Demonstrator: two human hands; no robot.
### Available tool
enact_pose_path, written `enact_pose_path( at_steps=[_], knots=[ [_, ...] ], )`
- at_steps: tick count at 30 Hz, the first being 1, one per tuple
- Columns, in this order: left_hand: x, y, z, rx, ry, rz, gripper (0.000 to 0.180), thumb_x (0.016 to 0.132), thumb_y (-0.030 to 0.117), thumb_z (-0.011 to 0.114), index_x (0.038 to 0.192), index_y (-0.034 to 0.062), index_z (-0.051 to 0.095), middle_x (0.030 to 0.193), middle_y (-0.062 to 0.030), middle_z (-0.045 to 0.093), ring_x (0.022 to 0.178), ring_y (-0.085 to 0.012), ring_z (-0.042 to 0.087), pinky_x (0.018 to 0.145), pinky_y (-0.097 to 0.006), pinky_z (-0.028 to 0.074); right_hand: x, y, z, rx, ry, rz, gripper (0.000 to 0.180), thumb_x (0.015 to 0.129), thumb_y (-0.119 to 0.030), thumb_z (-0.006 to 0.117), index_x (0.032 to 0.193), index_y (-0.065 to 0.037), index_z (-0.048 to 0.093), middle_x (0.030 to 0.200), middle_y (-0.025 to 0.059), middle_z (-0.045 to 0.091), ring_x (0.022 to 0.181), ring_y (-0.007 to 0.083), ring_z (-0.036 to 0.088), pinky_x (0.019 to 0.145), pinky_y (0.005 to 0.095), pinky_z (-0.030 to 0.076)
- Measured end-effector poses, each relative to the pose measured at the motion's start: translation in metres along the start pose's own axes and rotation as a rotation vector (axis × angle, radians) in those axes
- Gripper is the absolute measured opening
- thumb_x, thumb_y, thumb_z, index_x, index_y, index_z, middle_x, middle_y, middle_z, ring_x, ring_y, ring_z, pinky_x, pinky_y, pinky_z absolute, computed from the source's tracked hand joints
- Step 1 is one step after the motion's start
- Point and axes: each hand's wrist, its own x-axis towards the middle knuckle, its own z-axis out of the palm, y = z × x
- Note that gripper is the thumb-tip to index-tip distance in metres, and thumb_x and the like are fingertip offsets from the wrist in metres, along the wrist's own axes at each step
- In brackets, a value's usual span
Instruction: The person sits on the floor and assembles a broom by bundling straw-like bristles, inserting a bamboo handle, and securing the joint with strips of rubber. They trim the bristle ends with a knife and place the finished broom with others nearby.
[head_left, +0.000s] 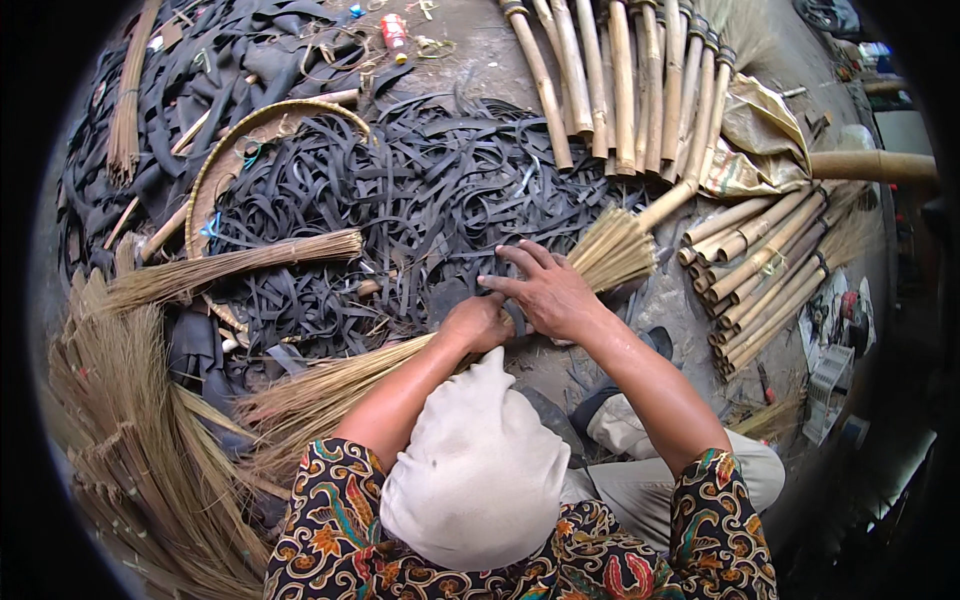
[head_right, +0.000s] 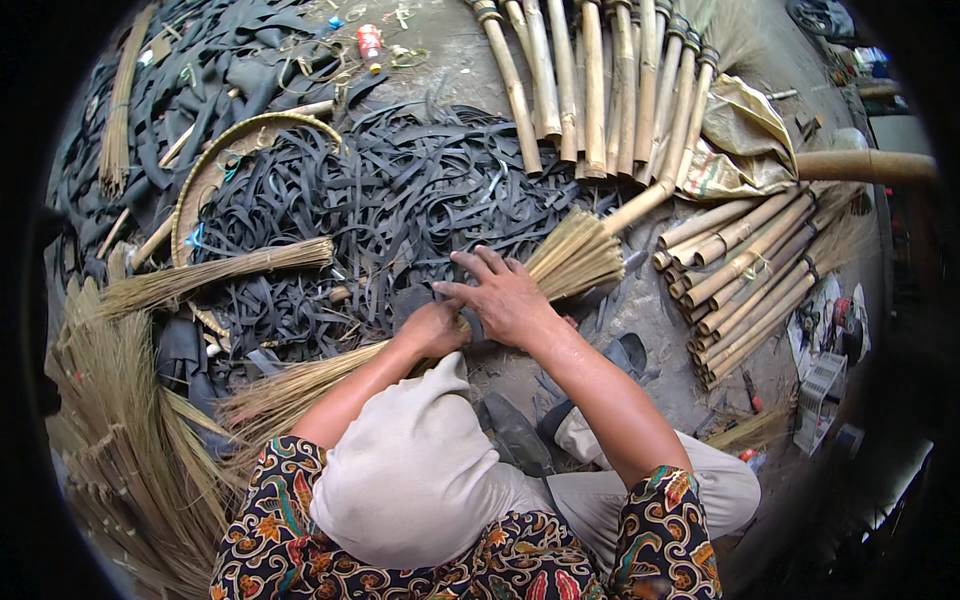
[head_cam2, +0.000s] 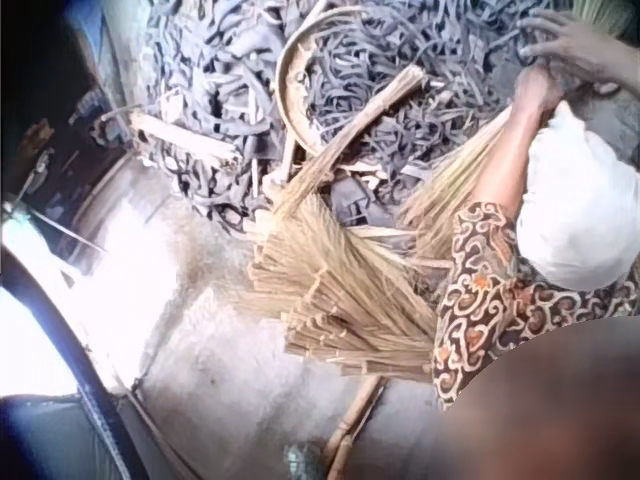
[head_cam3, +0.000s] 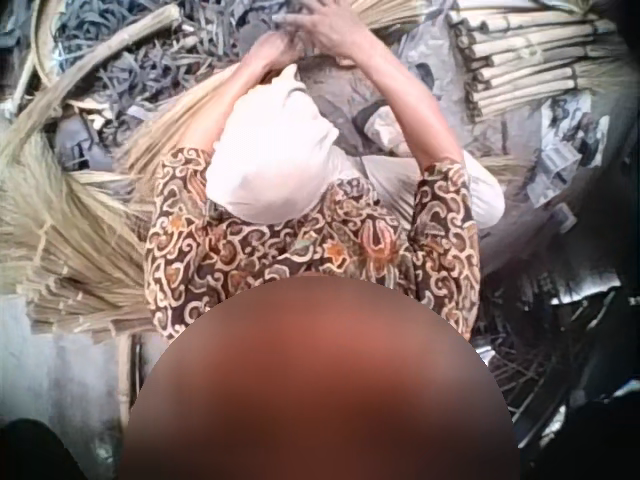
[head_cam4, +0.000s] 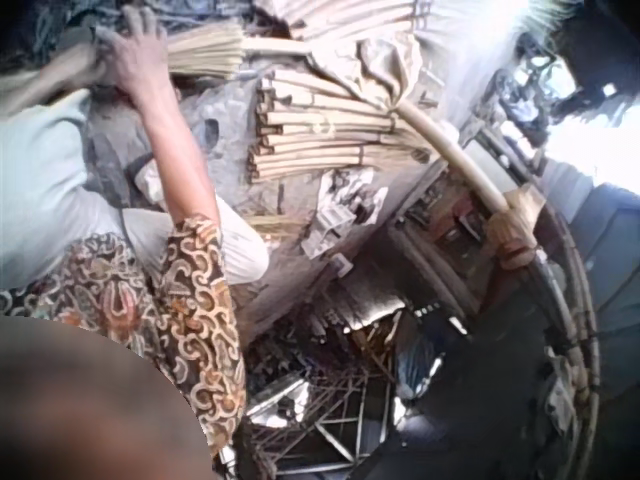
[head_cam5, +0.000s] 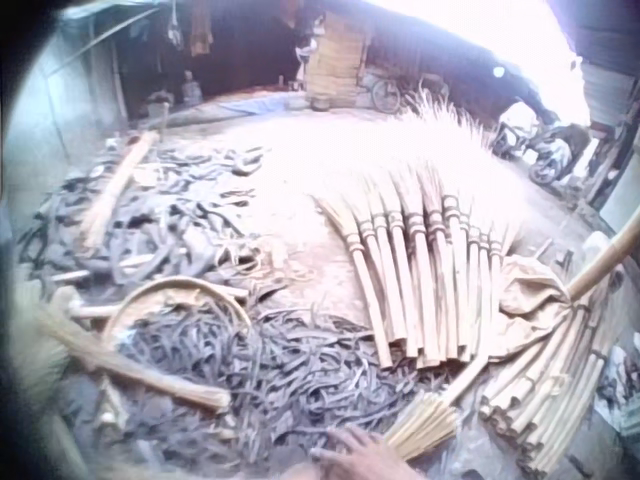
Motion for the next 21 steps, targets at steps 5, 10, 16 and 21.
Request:
enact_pose_path(
  at_steps=[5, 10, 16, 21],
  knots=[
    [-0.005, 0.004, 0.005, 0.006, 0.01, -0.014, 0.067, 0.085, 0.052, 0.081, 0.128, 0.0014, 0.069, 0.119, -0.0259, 0.076, 0.113, -0.044, 0.073, 0.1, -0.053, 0.056, 0.029, 0.01, 0.007, -0.395, -0.135, -0.103, 0.029, 0.098, -0.03, 0.066, 0.114, -0.01, 0.078, 0.157, 0.0145, 0.055, 0.159, 0.0345, 0.033, 0.129, 0.0585, 0.028],
    [-0.004, 0.003, 0.004, -0.023, -0.03, -0.043, 0.066, 0.084, 0.055, 0.082, 0.126, 0.0049, 0.071, 0.118, -0.0259, 0.076, 0.115, -0.0436, 0.072, 0.098, -0.052, 0.056, -0.006, 0.018, 0.006, 0.13, -0.303, 0.242, 0.031, 0.102, -0.026, 0.067, 0.113, 0.002, 0.058, 0.089, 0.0316, 0.072, 0.088, 0.0523, 0.07, 0.078, 0.0627, 0.052],
    [0.007, -0.002, 0.003, -0.12, -0.101, -0.094, 0.078, 0.078, 0.069, 0.085, 0.119, 0.0035, 0.079, 0.116, -0.0242, 0.077, 0.112, -0.0413, 0.074, 0.095, -0.05, 0.058, -0.057, 0.021, 0.049, 0.296, -0.054, 0.278, 0.026, 0.107, -0.021, 0.061, 0.099, 0.004, 0.061, 0.09, 0.0304, 0.069, 0.088, 0.0513, 0.07, 0.074, 0.0553, 0.052],
    [0.012, -0.003, -0.002, -0.148, -0.071, -0.049, 0.08, 0.076, 0.076, 0.079, 0.103, 0.0004, 0.083, 0.112, -0.0245, 0.078, 0.106, -0.0399, 0.075, 0.092, -0.048, 0.059, -0.087, 0.002, 0.13, 0.712, 0.16, 0.468, 0.029, 0.111, -0.027, 0.058, 0.097, -0.001, 0.058, 0.086, 0.0248, 0.066, 0.075, 0.0379, 0.067, 0.069, 0.0473, 0.052]
  ],
)
